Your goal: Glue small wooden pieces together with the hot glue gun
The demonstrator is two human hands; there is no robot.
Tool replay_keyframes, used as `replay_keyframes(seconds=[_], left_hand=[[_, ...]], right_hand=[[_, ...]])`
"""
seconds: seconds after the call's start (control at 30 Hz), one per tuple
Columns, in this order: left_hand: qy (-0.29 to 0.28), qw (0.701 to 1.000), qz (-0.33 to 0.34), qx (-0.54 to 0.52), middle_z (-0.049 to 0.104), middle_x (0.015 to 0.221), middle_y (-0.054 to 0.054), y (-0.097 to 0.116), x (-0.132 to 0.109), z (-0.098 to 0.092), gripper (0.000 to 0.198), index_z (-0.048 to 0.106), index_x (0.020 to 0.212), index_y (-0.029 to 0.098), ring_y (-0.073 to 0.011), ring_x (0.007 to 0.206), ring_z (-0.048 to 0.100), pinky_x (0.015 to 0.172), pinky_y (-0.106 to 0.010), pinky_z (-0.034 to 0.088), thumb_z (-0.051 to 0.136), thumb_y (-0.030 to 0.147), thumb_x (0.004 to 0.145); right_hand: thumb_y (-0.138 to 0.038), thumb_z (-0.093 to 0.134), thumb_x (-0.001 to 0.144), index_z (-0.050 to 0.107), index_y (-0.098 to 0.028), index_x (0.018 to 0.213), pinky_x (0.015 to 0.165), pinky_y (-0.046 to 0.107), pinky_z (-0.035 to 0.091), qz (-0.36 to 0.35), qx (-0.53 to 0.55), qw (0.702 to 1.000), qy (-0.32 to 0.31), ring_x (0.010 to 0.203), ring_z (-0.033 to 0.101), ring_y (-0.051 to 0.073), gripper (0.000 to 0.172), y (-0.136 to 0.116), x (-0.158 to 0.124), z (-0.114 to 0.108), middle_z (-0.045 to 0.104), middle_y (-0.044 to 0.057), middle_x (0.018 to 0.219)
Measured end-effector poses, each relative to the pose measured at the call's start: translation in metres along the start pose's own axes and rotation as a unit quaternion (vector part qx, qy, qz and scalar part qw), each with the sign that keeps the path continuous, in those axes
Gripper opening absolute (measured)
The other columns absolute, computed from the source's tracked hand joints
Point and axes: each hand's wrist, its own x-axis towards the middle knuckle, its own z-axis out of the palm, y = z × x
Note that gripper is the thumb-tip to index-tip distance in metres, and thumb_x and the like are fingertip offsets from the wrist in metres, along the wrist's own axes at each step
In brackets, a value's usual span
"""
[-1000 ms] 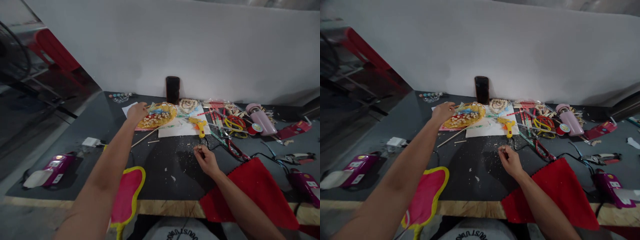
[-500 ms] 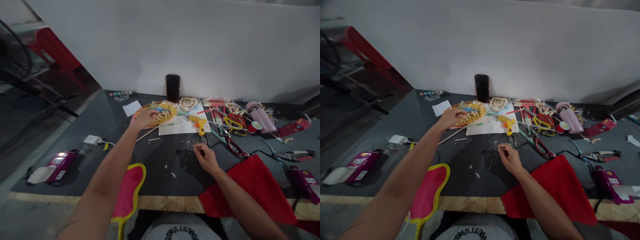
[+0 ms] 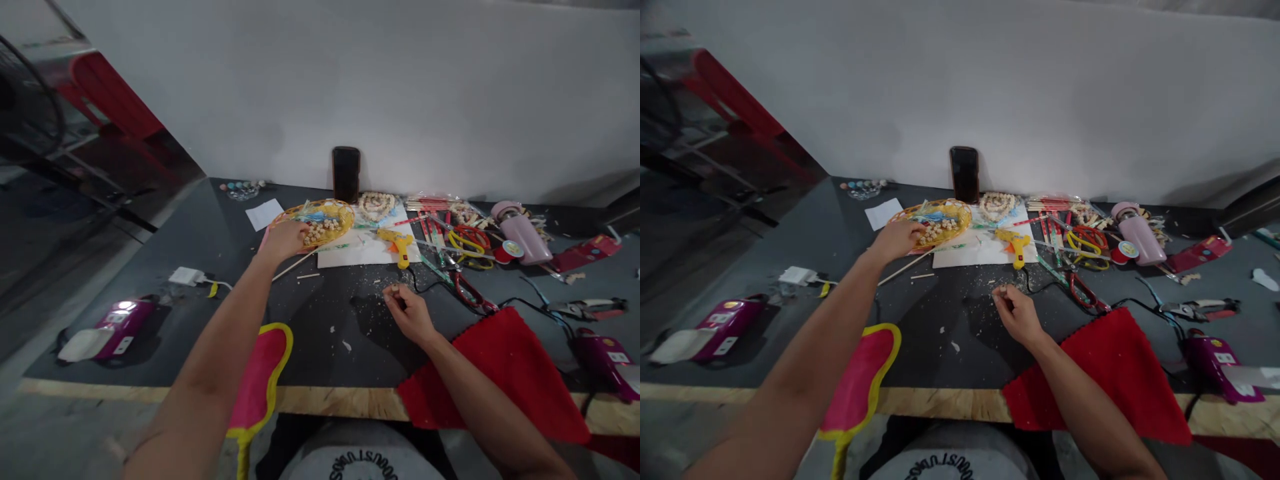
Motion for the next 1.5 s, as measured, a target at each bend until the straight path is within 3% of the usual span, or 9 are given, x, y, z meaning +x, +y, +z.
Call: replay_keyframes(seconds=[0.2, 0.43, 0.53, 0.67, 0.8, 0.93, 1.07, 1.23, 1.5], left_hand=[[-0.002, 0.998, 0.063, -0.026, 0.062, 0.139, -0.007, 0.033, 0.026, 0.009, 0.051, 0.064, 0.130, 0.021, -0.0236, 0.130, 0.054, 0.111, -0.031, 0.037, 0.047, 0.012, 0.083], [0.018, 0.998, 0.036, -0.053, 0.071, 0.121, -0.009, 0.039, 0.033, -0.002, 0.041, 0.074, 0.108, 0.019, -0.0264, 0.118, 0.062, 0.105, -0.034, 0.044, 0.047, 0.006, 0.080], [0.060, 0.995, 0.022, -0.082, 0.068, 0.127, -0.007, 0.039, 0.018, -0.010, 0.043, 0.072, 0.112, 0.019, -0.0245, 0.123, 0.058, 0.109, -0.035, 0.041, 0.042, 0.007, 0.085], [0.070, 0.985, 0.052, -0.146, 0.066, 0.128, -0.008, 0.054, -0.019, -0.012, 0.038, 0.068, 0.118, 0.017, -0.0244, 0.122, 0.057, 0.110, -0.037, 0.041, 0.043, 0.017, 0.089], [0.011, 0.968, 0.115, -0.221, 0.067, 0.124, -0.008, 0.081, -0.060, 0.003, 0.035, 0.069, 0.116, 0.019, -0.0240, 0.115, 0.060, 0.101, -0.035, 0.047, 0.049, 0.029, 0.089], [-0.088, 0.930, 0.179, -0.309, 0.071, 0.117, -0.007, 0.106, -0.089, 0.028, 0.044, 0.069, 0.119, 0.022, -0.0207, 0.093, 0.067, 0.083, -0.030, 0.052, 0.062, 0.047, 0.082], [-0.136, 0.890, 0.198, -0.387, 0.075, 0.101, -0.005, 0.127, -0.103, 0.049, 0.050, 0.073, 0.108, 0.021, -0.0216, 0.089, 0.069, 0.080, -0.029, 0.053, 0.078, 0.050, 0.067], [-0.120, 0.862, 0.146, -0.471, 0.077, 0.099, -0.006, 0.142, -0.112, 0.062, 0.033, 0.074, 0.104, 0.019, -0.0199, 0.086, 0.071, 0.076, -0.030, 0.055, 0.062, 0.042, 0.083], [-0.065, 0.878, 0.105, -0.462, 0.077, 0.087, -0.005, 0.129, -0.115, 0.058, 0.035, 0.076, 0.089, 0.018, -0.0211, 0.082, 0.069, 0.076, -0.031, 0.054, 0.057, 0.047, 0.084]], right_hand=[[-0.035, 0.051, 0.094, 0.061, -0.021, 0.088, 0.057, 0.024, 0.043, -0.009, 0.006, 1.000, 0.007, 0.057, 0.052, 0.012, 0.018, 0.003, 0.001, -0.001, 0.062, 0.000, 0.071], [-0.038, 0.051, 0.094, 0.061, -0.020, 0.088, 0.053, 0.024, 0.041, 0.001, 0.029, 1.000, 0.005, 0.054, 0.048, 0.012, 0.021, 0.001, 0.002, -0.003, 0.057, -0.002, 0.067], [-0.045, 0.052, 0.094, 0.062, -0.021, 0.093, 0.055, 0.024, 0.042, 0.019, 0.056, 0.998, 0.003, 0.056, 0.048, 0.012, 0.026, 0.000, 0.002, -0.003, 0.055, -0.002, 0.067], [-0.061, 0.046, 0.094, 0.056, -0.023, 0.107, 0.055, 0.027, 0.049, 0.080, 0.237, 0.968, -0.018, 0.054, 0.049, 0.012, 0.041, -0.001, 0.004, -0.005, 0.052, -0.003, 0.070], [-0.072, 0.036, 0.092, 0.052, -0.024, 0.108, 0.069, 0.037, 0.059, 0.163, 0.377, 0.910, -0.061, 0.069, 0.063, 0.017, 0.053, -0.004, 0.008, -0.009, 0.063, 0.004, 0.084], [-0.080, 0.040, 0.087, 0.054, -0.024, 0.110, 0.078, 0.041, 0.059, 0.169, 0.428, 0.881, -0.110, 0.091, 0.070, 0.023, 0.062, -0.005, 0.007, -0.011, 0.069, 0.010, 0.100], [-0.084, 0.044, 0.082, 0.055, -0.026, 0.122, 0.088, 0.043, 0.056, 0.126, 0.452, 0.869, -0.153, 0.109, 0.068, 0.026, 0.071, -0.008, 0.003, -0.012, 0.067, 0.014, 0.122], [-0.091, 0.052, 0.068, 0.049, -0.030, 0.136, 0.095, 0.045, 0.052, 0.124, 0.429, 0.874, -0.190, 0.123, 0.060, 0.028, 0.092, -0.009, 0.000, -0.014, 0.053, 0.016, 0.146], [-0.079, 0.064, 0.073, 0.049, -0.031, 0.138, 0.089, 0.043, 0.057, 0.104, 0.422, 0.875, -0.212, 0.113, 0.067, 0.026, 0.082, -0.011, 0.003, -0.020, 0.048, 0.014, 0.151]])
